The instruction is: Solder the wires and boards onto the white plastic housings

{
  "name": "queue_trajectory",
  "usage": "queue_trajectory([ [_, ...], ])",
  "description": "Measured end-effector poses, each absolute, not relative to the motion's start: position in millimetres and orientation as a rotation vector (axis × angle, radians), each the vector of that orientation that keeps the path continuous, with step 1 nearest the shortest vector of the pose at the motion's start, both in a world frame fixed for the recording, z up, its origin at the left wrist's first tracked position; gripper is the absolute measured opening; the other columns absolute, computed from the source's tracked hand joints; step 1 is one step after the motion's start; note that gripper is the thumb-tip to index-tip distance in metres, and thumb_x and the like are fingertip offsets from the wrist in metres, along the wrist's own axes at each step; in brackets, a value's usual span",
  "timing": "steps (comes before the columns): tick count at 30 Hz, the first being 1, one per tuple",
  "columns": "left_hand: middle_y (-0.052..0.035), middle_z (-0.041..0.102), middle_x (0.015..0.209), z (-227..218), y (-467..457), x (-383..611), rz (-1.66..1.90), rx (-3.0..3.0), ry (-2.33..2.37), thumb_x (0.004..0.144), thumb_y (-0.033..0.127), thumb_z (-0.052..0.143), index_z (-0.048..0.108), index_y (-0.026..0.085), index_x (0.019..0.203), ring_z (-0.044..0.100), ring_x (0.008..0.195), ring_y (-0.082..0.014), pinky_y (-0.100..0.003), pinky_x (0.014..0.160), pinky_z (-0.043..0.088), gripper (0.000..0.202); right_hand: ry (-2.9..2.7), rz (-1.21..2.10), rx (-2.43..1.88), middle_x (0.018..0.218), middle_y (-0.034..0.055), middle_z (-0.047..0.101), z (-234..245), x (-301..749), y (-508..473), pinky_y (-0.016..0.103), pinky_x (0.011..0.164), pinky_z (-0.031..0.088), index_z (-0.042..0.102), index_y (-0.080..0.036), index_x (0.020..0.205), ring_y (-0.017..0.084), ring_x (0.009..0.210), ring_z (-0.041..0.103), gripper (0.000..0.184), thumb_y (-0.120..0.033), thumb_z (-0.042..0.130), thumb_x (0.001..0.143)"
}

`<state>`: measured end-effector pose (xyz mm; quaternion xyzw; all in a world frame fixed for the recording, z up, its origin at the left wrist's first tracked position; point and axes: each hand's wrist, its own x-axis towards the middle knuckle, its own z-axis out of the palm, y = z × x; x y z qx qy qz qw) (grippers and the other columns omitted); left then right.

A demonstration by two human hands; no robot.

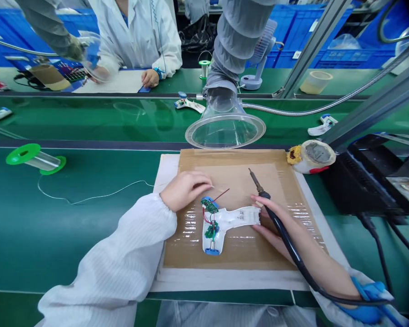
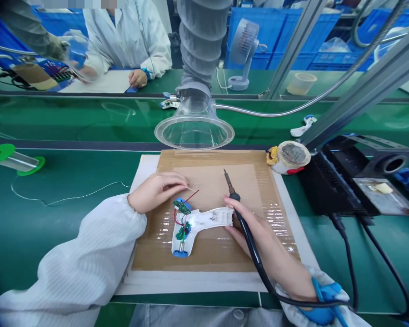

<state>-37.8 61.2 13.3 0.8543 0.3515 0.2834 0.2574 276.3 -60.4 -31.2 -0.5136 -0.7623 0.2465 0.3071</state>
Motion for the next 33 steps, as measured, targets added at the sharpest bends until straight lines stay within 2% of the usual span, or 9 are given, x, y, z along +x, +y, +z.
queue_trajectory([
  [4, -0.0066, 0.082, 0.102, 15.4, 36.7, -30.4, 1.095, 2.181, 1.121, 0.106, 0.023, 0.062, 0.078, 0.017, 0.108, 0.077, 0.09, -0.0158, -0.028, 0.078, 0.063, 0.017, -1.979, 0.57, -1.29, 0.151, 0.0074, 0.067, -23.7, 270.4, -55.4, 0.041, 0.106, 0.064, 0.051, -0.033, 0.154, 0.028, 0.129, 0.073, 0.056, -0.03, 0.072, 0.102],
  [7, -0.0038, 0.081, 0.098, 15.9, 17.8, -17.8, 1.23, 2.202, 1.043, 0.102, 0.017, 0.068, 0.077, 0.019, 0.103, 0.076, 0.089, -0.0145, -0.029, 0.082, 0.063, 0.009, -1.753, 0.476, -1.31, 0.125, 0.0052, 0.081, -13.2, 265.1, -58.4, 0.042, 0.103, 0.065, 0.063, -0.031, 0.14, 0.026, 0.117, 0.079, 0.036, -0.029, 0.069, 0.104],
  [9, -0.0059, 0.079, 0.106, 13.3, 9.5, -10.1, 1.202, 2.283, 0.939, 0.102, 0.015, 0.068, 0.076, 0.019, 0.101, 0.075, 0.101, -0.0169, -0.034, 0.092, 0.063, 0.009, -1.55, 0.441, -1.297, 0.1, 0.004, 0.083, -9.6, 262.7, -62.0, 0.039, 0.084, 0.068, 0.071, -0.028, 0.128, 0.024, 0.088, 0.082, 0.023, -0.035, 0.064, 0.107],
  [10, -0.0083, 0.077, 0.114, 11.4, 6.8, -7.2, 1.171, 2.327, 0.904, 0.102, 0.014, 0.067, 0.075, 0.019, 0.1, 0.073, 0.111, -0.0193, -0.039, 0.099, 0.062, 0.01, -1.452, 0.416, -1.269, 0.091, 0.0036, 0.081, -9.3, 261.8, -63.7, 0.037, 0.071, 0.067, 0.074, -0.026, 0.121, 0.022, 0.073, 0.079, 0.024, -0.042, 0.061, 0.108],
  [13, -0.0146, 0.065, 0.143, 4.9, 3.0, -3.2, 1.071, 2.445, 0.893, 0.101, 0.012, 0.065, 0.073, 0.019, 0.098, 0.057, 0.142, -0.0285, -0.054, 0.117, 0.052, 0.011, -1.231, 0.325, -1.165, 0.078, 0.0025, 0.073, -11.9, 259.2, -67.9, 0.032, 0.045, 0.049, 0.078, -0.025, 0.1, 0.016, 0.048, 0.061, 0.038, -0.056, 0.057, 0.108],
  [15, -0.0162, 0.055, 0.155, 1.7, 2.2, -3.3, 1.033, 2.487, 0.922, 0.1, 0.013, 0.065, 0.072, 0.019, 0.098, 0.047, 0.151, -0.0323, -0.06, 0.121, 0.046, 0.01, -1.167, 0.309, -1.155, 0.079, 0.0024, 0.072, -13.6, 257.1, -70.3, 0.032, 0.042, 0.043, 0.078, -0.025, 0.093, 0.015, 0.047, 0.057, 0.035, -0.052, 0.06, 0.107],
  [18, -0.0174, 0.048, 0.161, -0.5, 1.3, -3.8, 1.016, 2.5, 0.944, 0.1, 0.013, 0.064, 0.071, 0.018, 0.096, 0.041, 0.156, -0.0337, -0.062, 0.124, 0.042, 0.01, -1.157, 0.349, -1.179, 0.083, 0.0027, 0.073, -13.5, 254.3, -73.7, 0.031, 0.045, 0.043, 0.078, -0.024, 0.093, 0.014, 0.051, 0.058, 0.028, -0.045, 0.065, 0.104],
  [24, -0.0157, 0.045, 0.165, -1.2, -0.4, -2.4, 1.001, 2.506, 0.924, 0.099, 0.013, 0.064, 0.072, 0.019, 0.098, 0.043, 0.154, -0.0356, -0.064, 0.124, 0.042, 0.01, -1.332, 0.36, -1.152, 0.069, 0.0011, 0.068, -11.0, 256.0, -74.8, 0.032, 0.048, 0.047, 0.077, -0.025, 0.092, 0.018, 0.055, 0.061, 0.027, -0.039, 0.06, 0.107],
  [33, -0.0163, 0.045, 0.165, -2.8, 1.4, -2.2, 0.987, 2.522, 0.902, 0.098, 0.012, 0.064, 0.072, 0.019, 0.098, 0.041, 0.156, -0.0366, -0.065, 0.125, 0.04, 0.01, -1.577, 0.375, -1.136, 0.07, 0.0005, 0.071, -9.2, 260.8, -76.3, 0.035, 0.052, 0.052, 0.077, -0.027, 0.099, 0.019, 0.056, 0.063, 0.018, -0.031, 0.06, 0.105],
])
